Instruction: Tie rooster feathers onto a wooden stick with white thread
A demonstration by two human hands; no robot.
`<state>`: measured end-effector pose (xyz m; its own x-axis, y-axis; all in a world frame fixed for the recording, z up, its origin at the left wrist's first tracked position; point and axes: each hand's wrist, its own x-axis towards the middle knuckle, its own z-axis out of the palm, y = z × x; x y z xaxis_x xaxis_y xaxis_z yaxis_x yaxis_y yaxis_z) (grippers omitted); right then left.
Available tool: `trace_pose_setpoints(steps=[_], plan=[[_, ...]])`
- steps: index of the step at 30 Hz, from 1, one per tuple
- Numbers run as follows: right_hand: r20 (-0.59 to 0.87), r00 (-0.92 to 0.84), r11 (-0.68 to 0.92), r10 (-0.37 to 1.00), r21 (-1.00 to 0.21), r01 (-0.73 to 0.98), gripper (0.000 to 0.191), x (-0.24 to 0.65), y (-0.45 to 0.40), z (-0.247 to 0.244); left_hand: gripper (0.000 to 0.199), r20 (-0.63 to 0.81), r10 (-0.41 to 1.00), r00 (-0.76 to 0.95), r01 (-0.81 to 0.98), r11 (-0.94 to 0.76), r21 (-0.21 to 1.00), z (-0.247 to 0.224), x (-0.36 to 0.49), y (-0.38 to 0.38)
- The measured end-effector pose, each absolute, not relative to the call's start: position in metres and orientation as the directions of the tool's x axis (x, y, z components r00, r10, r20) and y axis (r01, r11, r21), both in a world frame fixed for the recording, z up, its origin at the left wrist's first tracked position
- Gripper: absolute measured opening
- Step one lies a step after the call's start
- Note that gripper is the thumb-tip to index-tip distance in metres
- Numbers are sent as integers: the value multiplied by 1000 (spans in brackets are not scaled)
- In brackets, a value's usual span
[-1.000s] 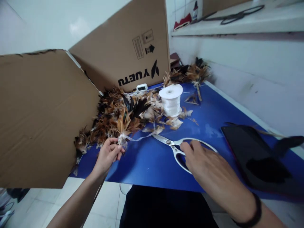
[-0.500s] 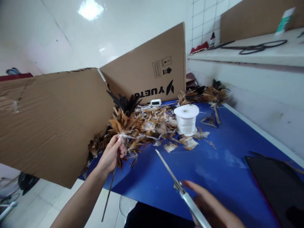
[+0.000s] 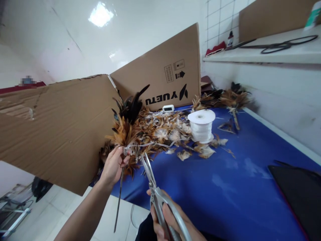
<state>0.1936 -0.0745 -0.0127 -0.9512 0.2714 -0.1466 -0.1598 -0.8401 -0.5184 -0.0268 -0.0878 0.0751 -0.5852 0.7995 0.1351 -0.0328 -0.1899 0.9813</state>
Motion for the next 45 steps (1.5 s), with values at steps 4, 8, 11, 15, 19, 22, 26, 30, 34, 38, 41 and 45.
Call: trace_pose_setpoints(steps=[4,8,11,15,19,22,26,30,34,38,41,45], plan=[[-70,-956,-834,286,-509,-213,56,179,-78,-10,27,135,800,-584,-32,-190,981,76,-24,-93],[-40,-949,-836,313,-485,-256,45,165,-77,-5,28,114,802,-587,-46,-174,984,74,-20,-97],[7,-949,-838,317,-466,-283,43,156,-76,0,29,92,799,-594,-57,-157,986,71,-17,-99],[22,-939,-840,343,-441,-317,42,148,-75,7,30,76,809,-583,-72,-145,987,66,-15,-99],[4,-942,-852,335,-426,-304,40,143,-73,9,27,57,821,-568,-97,-135,986,62,-12,-100],[-17,-937,-849,349,-429,-309,41,140,-73,8,25,38,828,-560,-124,-129,984,58,-10,-100],[-36,-928,-840,370,-440,-318,42,138,-76,9,24,16,831,-556,-158,-124,980,54,-8,-99],[-58,-913,-822,405,-459,-336,43,138,-78,10,24,13,823,-568,-157,-124,980,52,-4,-99],[-69,-915,-817,398,-481,-319,45,138,-79,6,25,28,816,-578,-153,-142,978,52,-2,-99],[-73,-911,-804,405,-503,-317,50,137,-80,3,25,21,818,-575,-166,-141,976,50,-1,-99],[-81,-910,-805,407,-503,-315,51,137,-82,2,28,10,812,-584,-176,-139,975,50,-1,-100],[-102,-907,-798,409,-521,-302,51,136,-84,1,30,-3,808,-589,-188,-134,973,50,-1,-100]])
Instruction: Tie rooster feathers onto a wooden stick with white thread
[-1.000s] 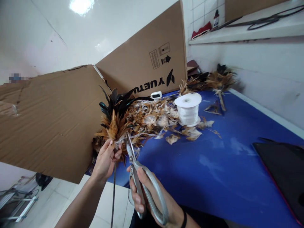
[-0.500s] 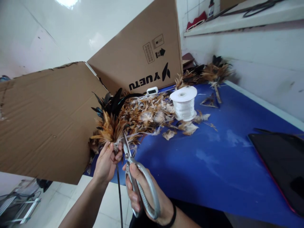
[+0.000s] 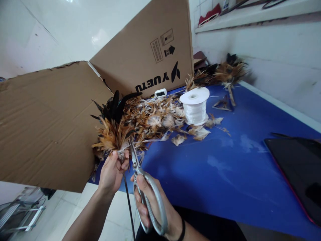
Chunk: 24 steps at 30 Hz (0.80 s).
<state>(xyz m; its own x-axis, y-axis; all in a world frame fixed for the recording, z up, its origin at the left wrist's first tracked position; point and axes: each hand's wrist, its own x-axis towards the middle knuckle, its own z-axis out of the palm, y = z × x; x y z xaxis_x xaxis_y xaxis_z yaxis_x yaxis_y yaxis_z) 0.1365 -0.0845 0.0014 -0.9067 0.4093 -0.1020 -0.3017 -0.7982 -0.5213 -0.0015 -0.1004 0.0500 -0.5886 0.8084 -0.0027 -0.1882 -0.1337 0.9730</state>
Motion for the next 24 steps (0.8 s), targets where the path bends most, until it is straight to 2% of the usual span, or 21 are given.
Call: trace_pose_setpoints(steps=[5,11,16,24], plan=[[-112,-902,-791,416,-535,-298,51,137,-86,1,29,-23,814,-580,-200,-115,973,49,-2,-102],[-68,-950,-865,304,-438,-245,49,138,-83,0,37,-72,801,-595,-250,-99,963,45,-4,-105],[-71,-960,-887,270,-406,-220,47,136,-82,1,36,-114,796,-594,-258,-54,965,44,-8,-107],[-55,-968,-867,243,-460,-191,50,133,-75,-1,37,-158,830,-535,-270,10,963,46,-10,-114]])
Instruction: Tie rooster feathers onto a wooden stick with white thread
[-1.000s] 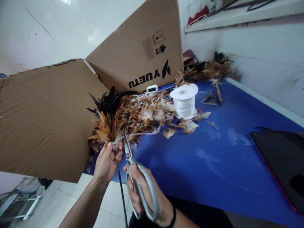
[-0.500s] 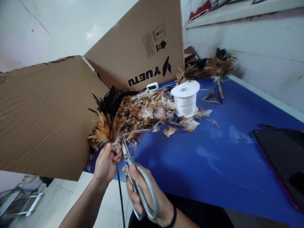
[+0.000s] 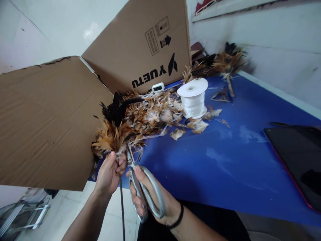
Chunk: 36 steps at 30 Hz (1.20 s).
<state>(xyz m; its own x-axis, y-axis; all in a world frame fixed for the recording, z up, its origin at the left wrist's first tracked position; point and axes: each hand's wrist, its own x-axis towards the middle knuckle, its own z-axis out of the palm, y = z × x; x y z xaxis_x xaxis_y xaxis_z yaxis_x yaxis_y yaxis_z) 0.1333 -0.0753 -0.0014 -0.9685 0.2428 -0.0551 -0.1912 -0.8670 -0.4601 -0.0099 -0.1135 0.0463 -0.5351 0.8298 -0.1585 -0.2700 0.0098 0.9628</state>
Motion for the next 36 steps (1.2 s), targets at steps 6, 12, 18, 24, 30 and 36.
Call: trace_pose_setpoints(steps=[6,12,18,24,30,36], plan=[[-53,-958,-851,283,-475,-225,48,131,-72,0,37,-184,836,-516,-271,44,962,45,-13,-118],[-88,-947,-790,308,-579,-203,53,133,-73,1,37,-195,837,-511,-265,62,962,47,-12,-120],[-101,-953,-854,286,-477,-206,45,132,-74,2,37,-201,837,-509,-266,68,961,42,-14,-122],[-289,-913,-692,289,-722,9,47,148,-60,5,27,-172,837,-519,-276,27,961,47,-21,-121],[-49,-716,394,696,-808,439,30,202,-18,3,23,-81,836,-542,-209,-41,977,56,-33,-113],[188,-668,694,720,-199,692,38,231,18,-15,37,-20,854,-521,-119,-50,992,47,-35,-96]])
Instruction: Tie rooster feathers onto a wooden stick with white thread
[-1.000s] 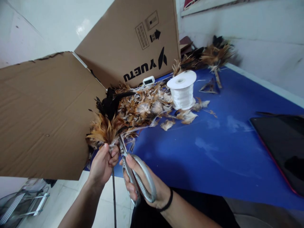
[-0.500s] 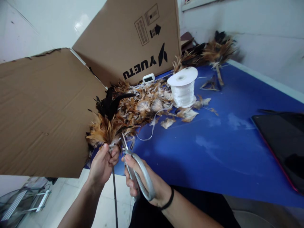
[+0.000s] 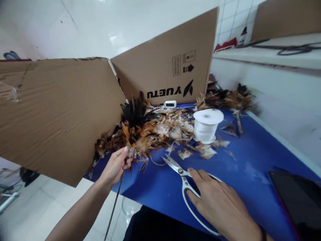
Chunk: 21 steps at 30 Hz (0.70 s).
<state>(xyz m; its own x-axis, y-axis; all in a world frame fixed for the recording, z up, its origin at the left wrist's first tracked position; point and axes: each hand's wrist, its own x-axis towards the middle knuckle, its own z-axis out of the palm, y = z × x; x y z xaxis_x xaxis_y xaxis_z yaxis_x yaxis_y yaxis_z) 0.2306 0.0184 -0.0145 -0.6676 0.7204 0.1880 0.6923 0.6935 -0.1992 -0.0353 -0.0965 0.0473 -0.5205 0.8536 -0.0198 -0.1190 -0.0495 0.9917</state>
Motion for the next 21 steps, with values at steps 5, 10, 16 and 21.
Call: trace_pose_setpoints(steps=[5,10,16,21], plan=[[206,-721,743,661,-47,668,43,240,31,-22,34,4,879,-476,-133,-76,988,38,-34,-85],[241,-744,760,624,34,649,41,245,32,-26,35,29,873,-487,-141,-111,984,31,-36,-79],[254,-793,795,554,121,595,36,253,33,-17,37,56,829,-556,-113,-142,983,33,-54,-86],[329,-770,813,546,10,582,35,230,18,4,37,79,759,-646,-122,-205,971,40,-85,-106]])
